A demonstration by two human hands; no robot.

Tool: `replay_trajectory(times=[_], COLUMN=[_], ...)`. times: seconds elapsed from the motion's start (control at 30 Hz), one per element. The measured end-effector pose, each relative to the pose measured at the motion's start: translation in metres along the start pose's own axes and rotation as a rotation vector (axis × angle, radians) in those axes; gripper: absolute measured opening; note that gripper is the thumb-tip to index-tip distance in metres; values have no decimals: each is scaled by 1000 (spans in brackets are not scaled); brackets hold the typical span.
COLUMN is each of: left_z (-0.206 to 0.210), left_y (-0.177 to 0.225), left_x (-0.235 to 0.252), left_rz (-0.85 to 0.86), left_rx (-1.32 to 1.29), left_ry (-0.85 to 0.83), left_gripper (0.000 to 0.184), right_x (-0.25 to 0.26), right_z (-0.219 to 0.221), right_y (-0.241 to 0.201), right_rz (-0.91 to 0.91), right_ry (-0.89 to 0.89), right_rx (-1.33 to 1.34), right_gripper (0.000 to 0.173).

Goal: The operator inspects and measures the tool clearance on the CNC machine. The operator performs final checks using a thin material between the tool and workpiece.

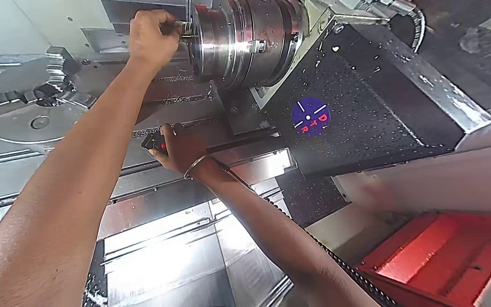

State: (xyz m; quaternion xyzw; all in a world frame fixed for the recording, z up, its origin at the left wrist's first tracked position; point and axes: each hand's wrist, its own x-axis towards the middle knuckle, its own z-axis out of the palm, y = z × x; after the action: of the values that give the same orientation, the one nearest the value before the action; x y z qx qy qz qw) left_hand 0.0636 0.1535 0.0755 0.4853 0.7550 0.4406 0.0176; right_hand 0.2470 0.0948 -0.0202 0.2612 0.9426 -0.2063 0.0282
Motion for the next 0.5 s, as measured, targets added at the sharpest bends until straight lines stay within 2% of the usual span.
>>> replay_trajectory(times=[0.23,0.5], left_z=[9,5], left_y=[-5,-3], left_x=[1,-1], left_rz=[-72,-28], left_rx=[-115,-32], left_ry=[30,15], left_gripper=[25,27], right_x=[1,0], right_z=[2,1], right_y=[0,-1], right_rz=[13,3], right_ry=[7,-2], right_rx=[-4,-9], right_gripper=[63,59])
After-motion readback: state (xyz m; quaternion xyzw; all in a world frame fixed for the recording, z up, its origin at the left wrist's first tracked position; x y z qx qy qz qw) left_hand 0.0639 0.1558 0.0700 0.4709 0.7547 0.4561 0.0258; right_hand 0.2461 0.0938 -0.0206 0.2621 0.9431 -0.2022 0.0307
